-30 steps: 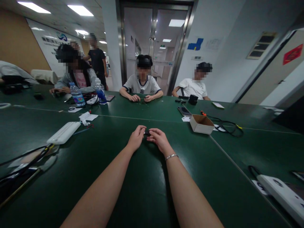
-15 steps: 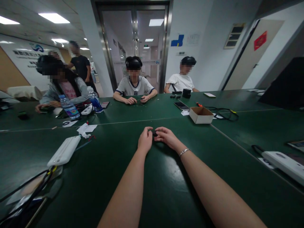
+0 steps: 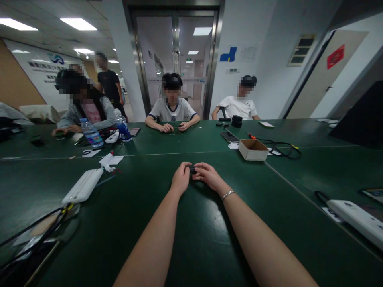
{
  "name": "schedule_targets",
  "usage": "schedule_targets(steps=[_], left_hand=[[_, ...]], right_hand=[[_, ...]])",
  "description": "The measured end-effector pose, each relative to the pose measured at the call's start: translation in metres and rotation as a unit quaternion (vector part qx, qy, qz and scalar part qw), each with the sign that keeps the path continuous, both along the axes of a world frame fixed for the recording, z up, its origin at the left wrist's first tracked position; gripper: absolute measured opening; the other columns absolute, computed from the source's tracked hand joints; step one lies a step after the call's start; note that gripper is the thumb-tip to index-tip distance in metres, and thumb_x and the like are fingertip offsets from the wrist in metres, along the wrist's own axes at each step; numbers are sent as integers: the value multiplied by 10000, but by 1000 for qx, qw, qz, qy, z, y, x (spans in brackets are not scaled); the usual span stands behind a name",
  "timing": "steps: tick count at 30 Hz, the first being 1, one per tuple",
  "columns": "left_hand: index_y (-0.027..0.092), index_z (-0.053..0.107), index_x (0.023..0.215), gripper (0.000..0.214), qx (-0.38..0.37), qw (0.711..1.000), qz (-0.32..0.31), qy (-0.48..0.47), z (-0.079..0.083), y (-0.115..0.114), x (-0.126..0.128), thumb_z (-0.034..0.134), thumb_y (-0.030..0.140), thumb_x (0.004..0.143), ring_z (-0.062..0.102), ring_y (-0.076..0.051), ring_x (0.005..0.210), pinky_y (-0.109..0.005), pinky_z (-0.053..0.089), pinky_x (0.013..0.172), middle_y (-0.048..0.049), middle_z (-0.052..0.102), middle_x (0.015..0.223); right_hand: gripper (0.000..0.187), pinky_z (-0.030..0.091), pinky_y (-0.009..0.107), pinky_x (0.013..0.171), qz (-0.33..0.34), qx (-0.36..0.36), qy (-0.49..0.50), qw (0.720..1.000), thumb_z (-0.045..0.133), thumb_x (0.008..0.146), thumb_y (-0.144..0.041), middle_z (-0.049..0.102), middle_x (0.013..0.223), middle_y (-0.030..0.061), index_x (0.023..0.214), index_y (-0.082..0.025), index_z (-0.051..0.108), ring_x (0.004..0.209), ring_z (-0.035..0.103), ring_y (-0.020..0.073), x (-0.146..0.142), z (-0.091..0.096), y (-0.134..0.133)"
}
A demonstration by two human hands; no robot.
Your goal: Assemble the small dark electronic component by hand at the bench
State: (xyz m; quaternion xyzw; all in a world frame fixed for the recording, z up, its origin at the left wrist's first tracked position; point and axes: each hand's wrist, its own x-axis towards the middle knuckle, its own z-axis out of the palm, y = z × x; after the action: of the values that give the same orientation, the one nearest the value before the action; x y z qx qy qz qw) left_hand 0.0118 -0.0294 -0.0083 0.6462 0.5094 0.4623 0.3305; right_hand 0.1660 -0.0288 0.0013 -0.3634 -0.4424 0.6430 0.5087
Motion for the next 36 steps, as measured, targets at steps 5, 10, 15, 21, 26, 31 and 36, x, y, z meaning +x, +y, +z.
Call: schedule_targets(steps=[5,10,15,21,26,31,36], left_hand=[[206,597,1053,277,-14,999,-20,-45,-1,-1,-1,432,200,831,546,-140,736,-246,435,654,-32,597,879],[203,596,1034,279,-26,997,-10,-73,-2,-2,-4,411,216,826,486,-112,591,-223,391,556,6,534,718],[205,603,1015,264,-29,997,4,-69,-4,0,-5,409,263,845,451,-106,535,-218,362,525,29,491,621],[200,603,990,256,-6,999,6,-54,-2,-1,-4,406,316,875,460,-105,545,-220,363,540,29,501,622],[203,600,976,242,-1,1000,-21,-22,0,-4,-2,426,346,885,490,-112,578,-222,370,564,30,513,614],[198,597,994,237,18,999,-21,-23,1,-2,-1,442,340,884,507,-110,589,-218,376,567,20,548,648],[195,584,1022,249,15,999,-24,-39,-4,4,-3,430,336,888,465,-106,538,-213,346,532,35,502,591]], right_hand=[[221,578,247,569,2,10,2,1000,759,719,-228,657,688,13,863,-156,608,559,648,124,-1,-3,1],[253,552,225,517,3,18,-20,1000,769,701,-270,619,610,-5,858,-152,609,508,609,109,-4,-6,4],[309,552,208,539,29,42,-2,999,784,643,-203,629,713,-25,903,-181,617,557,629,98,-2,-7,3],[293,546,220,493,66,41,-60,995,738,751,-309,636,666,1,953,-166,582,508,620,113,-4,-5,6],[286,517,180,477,75,64,-56,994,774,707,-260,623,668,-17,911,-163,599,509,600,87,-2,-6,8],[264,554,217,520,75,33,-48,995,731,772,-318,634,683,-4,915,-172,563,552,633,112,-1,-3,6],[281,482,163,389,62,52,-83,993,716,743,-263,578,657,-54,944,-187,535,426,548,67,-4,1,5]])
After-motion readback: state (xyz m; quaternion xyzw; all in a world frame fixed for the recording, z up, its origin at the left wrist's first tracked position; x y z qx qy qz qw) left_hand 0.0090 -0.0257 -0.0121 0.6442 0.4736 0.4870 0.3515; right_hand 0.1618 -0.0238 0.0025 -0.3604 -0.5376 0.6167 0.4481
